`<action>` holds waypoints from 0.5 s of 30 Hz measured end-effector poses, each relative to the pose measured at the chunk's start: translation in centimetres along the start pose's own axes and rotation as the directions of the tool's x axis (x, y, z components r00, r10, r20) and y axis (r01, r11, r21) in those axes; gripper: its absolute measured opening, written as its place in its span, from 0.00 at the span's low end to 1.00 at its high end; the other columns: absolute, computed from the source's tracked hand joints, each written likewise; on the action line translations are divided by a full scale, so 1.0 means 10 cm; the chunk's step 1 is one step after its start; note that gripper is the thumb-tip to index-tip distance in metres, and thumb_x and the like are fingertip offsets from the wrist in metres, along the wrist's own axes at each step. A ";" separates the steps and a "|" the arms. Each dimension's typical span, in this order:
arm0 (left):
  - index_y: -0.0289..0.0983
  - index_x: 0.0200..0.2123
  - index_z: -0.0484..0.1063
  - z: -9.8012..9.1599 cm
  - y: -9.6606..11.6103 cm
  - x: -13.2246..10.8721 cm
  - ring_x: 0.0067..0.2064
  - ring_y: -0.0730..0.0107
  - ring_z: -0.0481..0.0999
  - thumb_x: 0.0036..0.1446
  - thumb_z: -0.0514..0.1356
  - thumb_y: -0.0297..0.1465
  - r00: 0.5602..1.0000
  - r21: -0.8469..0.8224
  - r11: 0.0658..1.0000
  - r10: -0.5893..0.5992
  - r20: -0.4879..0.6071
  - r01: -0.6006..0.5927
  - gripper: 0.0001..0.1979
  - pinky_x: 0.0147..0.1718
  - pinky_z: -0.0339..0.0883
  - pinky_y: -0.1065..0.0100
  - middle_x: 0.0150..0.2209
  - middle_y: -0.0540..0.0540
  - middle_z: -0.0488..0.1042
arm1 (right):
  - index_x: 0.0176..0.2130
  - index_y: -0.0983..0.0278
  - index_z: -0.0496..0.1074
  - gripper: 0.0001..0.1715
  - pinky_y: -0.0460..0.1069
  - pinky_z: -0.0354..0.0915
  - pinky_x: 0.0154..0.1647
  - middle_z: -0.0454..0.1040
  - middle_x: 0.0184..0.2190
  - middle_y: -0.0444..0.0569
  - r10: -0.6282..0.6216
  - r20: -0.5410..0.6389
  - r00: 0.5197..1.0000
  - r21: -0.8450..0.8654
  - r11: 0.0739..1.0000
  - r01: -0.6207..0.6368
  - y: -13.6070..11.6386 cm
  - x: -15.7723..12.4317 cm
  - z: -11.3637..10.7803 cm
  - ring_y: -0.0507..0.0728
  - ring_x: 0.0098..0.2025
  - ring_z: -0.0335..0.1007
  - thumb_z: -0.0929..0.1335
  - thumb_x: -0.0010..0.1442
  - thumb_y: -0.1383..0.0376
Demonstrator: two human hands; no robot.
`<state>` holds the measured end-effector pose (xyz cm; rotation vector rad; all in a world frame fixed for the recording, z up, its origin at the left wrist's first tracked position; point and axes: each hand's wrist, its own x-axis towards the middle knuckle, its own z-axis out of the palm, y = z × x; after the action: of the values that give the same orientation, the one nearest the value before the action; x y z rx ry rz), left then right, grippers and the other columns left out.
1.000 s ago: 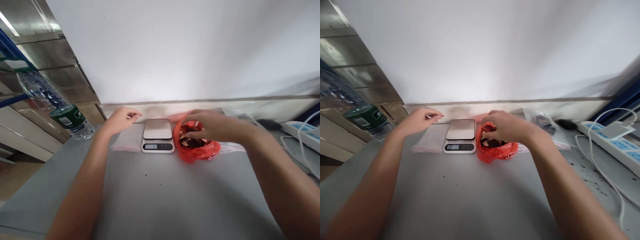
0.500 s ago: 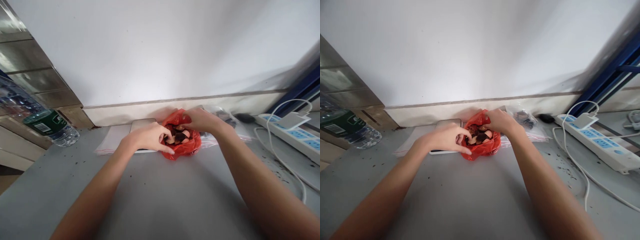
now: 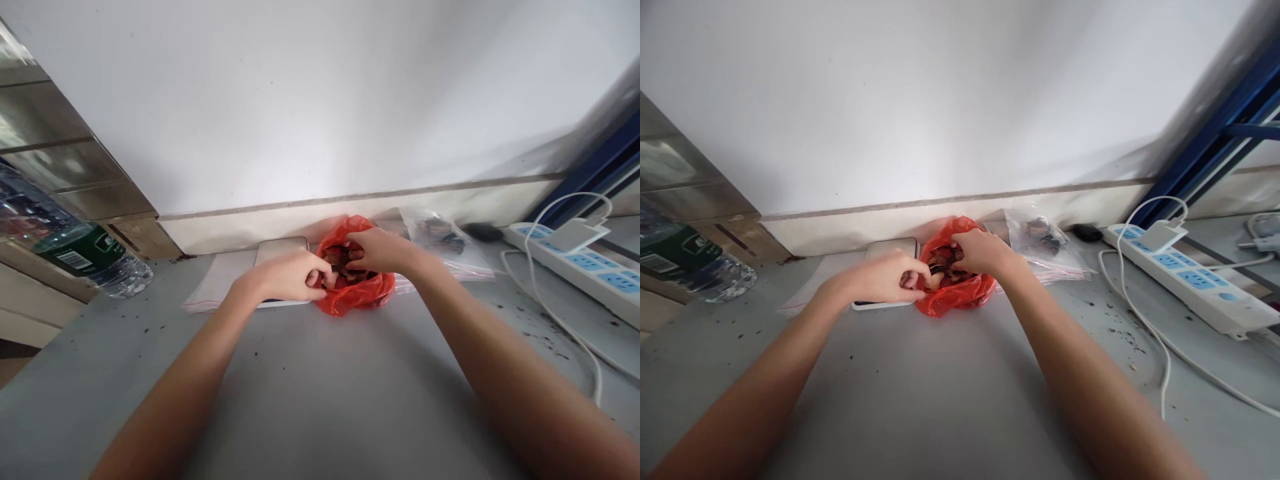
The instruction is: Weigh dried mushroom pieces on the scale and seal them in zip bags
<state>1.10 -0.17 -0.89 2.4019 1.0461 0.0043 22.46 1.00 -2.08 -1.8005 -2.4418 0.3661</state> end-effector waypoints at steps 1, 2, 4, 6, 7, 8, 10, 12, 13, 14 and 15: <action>0.43 0.32 0.75 0.01 0.01 0.01 0.24 0.70 0.64 0.51 0.66 0.33 1.000 -0.001 1.000 -0.003 0.028 0.003 0.04 0.23 0.52 0.67 0.24 0.55 0.66 | 0.32 0.59 0.71 0.04 0.50 0.61 0.30 0.77 0.32 0.49 0.001 -0.012 1.000 -0.004 1.000 -0.001 0.02 -0.01 -0.02 0.60 0.35 0.75 0.71 0.58 0.66; 0.43 0.34 0.76 0.03 0.02 0.01 0.24 0.70 0.65 0.50 0.69 0.37 0.998 -0.001 1.000 -0.003 0.056 0.003 0.08 0.23 0.52 0.67 0.24 0.55 0.67 | 0.32 0.59 0.70 0.04 0.50 0.61 0.30 0.77 0.33 0.49 -0.003 -0.015 1.000 0.003 1.000 0.003 0.04 -0.01 -0.04 0.60 0.35 0.74 0.70 0.59 0.66; 0.42 0.31 0.73 0.06 0.05 0.03 0.24 0.70 0.64 0.48 0.72 0.42 0.996 0.000 1.000 -0.006 0.091 0.006 0.14 0.23 0.51 0.66 0.24 0.55 0.66 | 0.32 0.59 0.71 0.05 0.51 0.62 0.31 0.77 0.32 0.49 -0.006 -0.007 1.000 0.051 0.999 0.006 0.06 -0.04 -0.10 0.59 0.35 0.74 0.70 0.60 0.65; 0.41 0.25 0.69 0.08 0.08 0.04 0.23 0.70 0.62 0.53 0.69 0.47 0.995 -0.028 1.000 -0.003 0.103 0.006 0.18 0.23 0.50 0.65 0.23 0.54 0.65 | 0.34 0.59 0.73 0.04 0.51 0.65 0.33 0.79 0.33 0.48 0.013 -0.038 0.999 0.143 0.990 -0.007 0.09 -0.07 -0.18 0.59 0.35 0.75 0.70 0.60 0.62; 0.41 0.24 0.67 0.09 0.10 0.04 0.23 0.71 0.61 0.56 0.66 0.49 0.995 -0.039 0.999 -0.001 0.104 0.005 0.21 0.23 0.50 0.64 0.22 0.54 0.65 | 0.36 0.60 0.75 0.04 0.51 0.66 0.34 0.80 0.35 0.48 0.042 -0.074 0.996 0.194 0.981 -0.027 0.12 -0.09 -0.22 0.59 0.36 0.76 0.71 0.60 0.61; 0.40 0.23 0.66 0.09 0.12 0.04 0.22 0.71 0.61 0.57 0.65 0.51 0.995 -0.040 0.999 0.000 0.103 0.004 0.23 0.23 0.49 0.64 0.22 0.53 0.64 | 0.38 0.60 0.76 0.06 0.52 0.67 0.36 0.81 0.36 0.49 0.084 -0.120 0.989 0.234 0.971 -0.054 0.15 -0.11 -0.26 0.60 0.37 0.77 0.71 0.60 0.61; 0.41 0.23 0.65 0.09 0.14 0.05 0.23 0.70 0.62 0.56 0.65 0.54 0.995 -0.006 1.000 0.005 0.102 -0.004 0.25 0.24 0.49 0.64 0.22 0.53 0.65 | 0.40 0.60 0.78 0.09 0.53 0.69 0.39 0.82 0.38 0.51 0.178 -0.216 0.960 0.261 0.958 -0.119 0.26 -0.14 -0.33 0.62 0.39 0.78 0.71 0.59 0.60; 0.41 0.25 0.65 0.11 0.13 0.07 0.24 0.68 0.64 0.49 0.70 0.54 0.994 0.048 0.999 0.012 0.105 -0.017 0.25 0.24 0.49 0.64 0.23 0.53 0.65 | 0.39 0.60 0.79 0.10 0.55 0.70 0.40 0.83 0.38 0.53 0.258 -0.285 0.923 0.215 0.956 -0.201 0.42 -0.16 -0.39 0.65 0.41 0.78 0.71 0.58 0.59; 0.41 0.26 0.65 0.13 0.12 0.08 0.24 0.68 0.65 0.49 0.71 0.52 0.994 0.067 0.997 0.022 0.106 -0.029 0.25 0.24 0.49 0.64 0.23 0.53 0.66 | 0.38 0.60 0.79 0.10 0.56 0.70 0.40 0.82 0.38 0.54 0.293 -0.304 0.907 0.185 0.952 -0.245 0.51 -0.17 -0.40 0.66 0.42 0.78 0.71 0.57 0.59; 0.41 0.26 0.64 0.14 0.11 0.09 0.24 0.68 0.64 0.52 0.71 0.48 0.994 0.081 0.996 0.035 0.106 -0.044 0.22 0.24 0.49 0.64 0.23 0.53 0.65 | 0.37 0.60 0.79 0.09 0.57 0.70 0.39 0.82 0.37 0.55 0.335 -0.292 0.896 0.168 0.940 -0.296 0.61 -0.17 -0.41 0.68 0.42 0.78 0.72 0.56 0.59; 0.41 0.25 0.61 0.16 0.10 0.10 0.23 0.69 0.62 0.55 0.69 0.43 0.994 0.096 0.994 0.047 0.101 -0.057 0.20 0.23 0.48 0.64 0.22 0.54 0.63 | 0.36 0.59 0.80 0.09 0.57 0.70 0.37 0.82 0.36 0.56 0.367 -0.271 0.890 0.169 0.928 -0.331 0.69 -0.18 -0.42 0.68 0.41 0.78 0.72 0.55 0.59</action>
<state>2.82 -0.72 -2.03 2.4902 0.9585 -0.1496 30.27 1.83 0.41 -2.0688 -1.8562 0.2332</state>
